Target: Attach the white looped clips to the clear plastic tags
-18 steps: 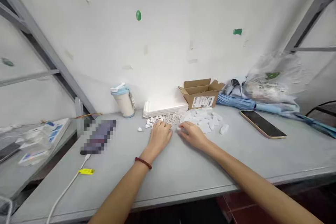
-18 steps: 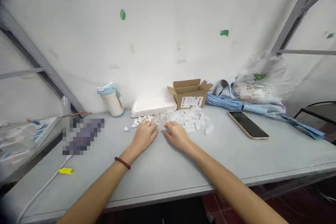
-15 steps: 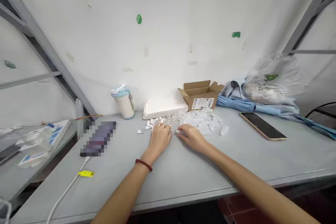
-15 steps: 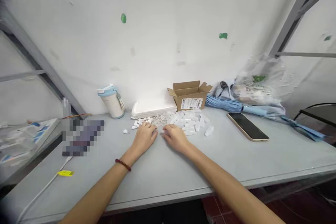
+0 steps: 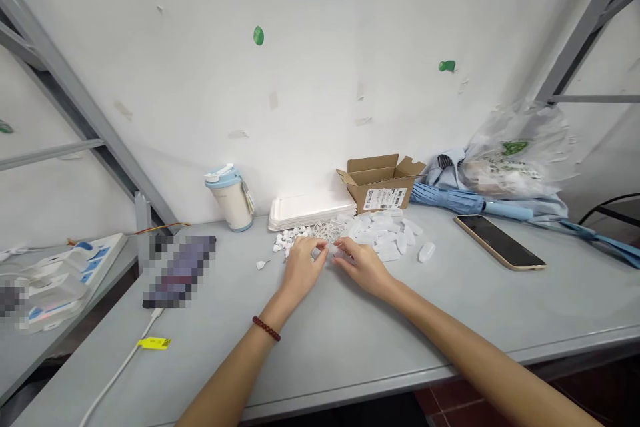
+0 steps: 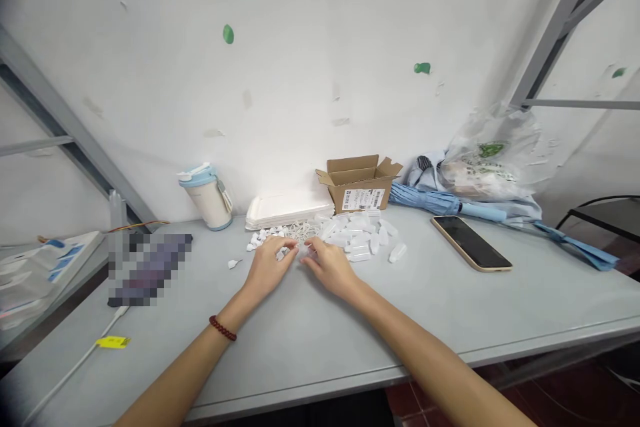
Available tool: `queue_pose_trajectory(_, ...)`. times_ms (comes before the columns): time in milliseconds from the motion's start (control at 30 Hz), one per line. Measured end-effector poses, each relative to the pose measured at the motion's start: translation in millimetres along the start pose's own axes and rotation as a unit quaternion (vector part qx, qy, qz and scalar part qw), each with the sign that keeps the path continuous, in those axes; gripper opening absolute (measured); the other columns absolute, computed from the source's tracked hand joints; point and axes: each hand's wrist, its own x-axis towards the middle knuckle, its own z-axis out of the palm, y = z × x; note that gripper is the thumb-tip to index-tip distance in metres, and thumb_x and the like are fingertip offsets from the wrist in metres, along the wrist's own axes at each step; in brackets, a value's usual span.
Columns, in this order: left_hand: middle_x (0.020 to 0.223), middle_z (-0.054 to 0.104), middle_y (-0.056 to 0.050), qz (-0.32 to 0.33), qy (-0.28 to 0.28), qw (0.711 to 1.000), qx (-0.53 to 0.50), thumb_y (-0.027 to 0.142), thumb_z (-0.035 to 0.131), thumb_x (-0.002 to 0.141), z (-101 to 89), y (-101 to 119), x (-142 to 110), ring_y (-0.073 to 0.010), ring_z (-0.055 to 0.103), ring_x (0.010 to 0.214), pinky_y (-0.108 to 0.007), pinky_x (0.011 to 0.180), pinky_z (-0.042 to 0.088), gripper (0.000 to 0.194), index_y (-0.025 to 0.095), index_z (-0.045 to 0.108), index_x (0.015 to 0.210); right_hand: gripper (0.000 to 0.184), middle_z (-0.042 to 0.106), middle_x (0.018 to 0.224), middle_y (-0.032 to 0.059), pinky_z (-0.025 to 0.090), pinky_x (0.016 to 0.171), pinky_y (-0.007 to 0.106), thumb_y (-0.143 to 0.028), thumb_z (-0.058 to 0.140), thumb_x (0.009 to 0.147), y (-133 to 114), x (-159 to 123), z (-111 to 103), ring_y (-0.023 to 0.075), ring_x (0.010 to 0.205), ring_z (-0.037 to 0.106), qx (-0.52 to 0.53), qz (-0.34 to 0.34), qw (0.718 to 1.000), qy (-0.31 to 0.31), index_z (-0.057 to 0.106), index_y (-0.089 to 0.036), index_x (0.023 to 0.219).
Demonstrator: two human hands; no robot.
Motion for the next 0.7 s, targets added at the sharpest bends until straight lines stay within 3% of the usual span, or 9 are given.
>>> queue_pose_trajectory(267,0.086,0.064,-0.006,0.106,-0.015,0.992,0.061,0.01,0.05,0.082,0.0,8,-5,-0.0219,0.052,0.087,-0.037,0.076,0.045,0.017,0.017,0.062,0.091,0.031,0.065,0.076,0.0012,0.044,0.063,0.028,-0.019,0.051,0.081,-1,1,5,0.0162,0.067,0.059,0.076,-0.004,0.997,0.003,0.046,-0.02,0.111)
queue_pose_trajectory(367,0.089,0.062,-0.007,0.109,-0.028,0.991,0.073,0.009,0.049,0.083,-0.9,10,-6,-0.0228,0.051,0.089,-0.038,0.077,0.045,0.019,0.017,0.061,0.096,0.027,0.06,0.067,-0.0013,0.044,0.06,0.027,-0.02,0.05,0.082,1,1,6,0.0152,0.061,0.056,0.1,0.0,0.995,0.005,0.047,-0.019,0.108)
queue_pose_trajectory(700,0.09,0.062,-0.007,0.123,-0.037,0.99,0.053,0.005,0.044,0.082,-1.8,12,-7,-0.0217,0.05,0.09,-0.038,0.078,0.047,0.027,0.016,0.06,0.101,0.019,0.057,0.067,-0.001,0.044,0.06,0.027,-0.026,0.05,0.082,1,1,5,0.0146,0.061,0.052,0.116,0.001,0.993,0.01,0.049,-0.019,0.099)
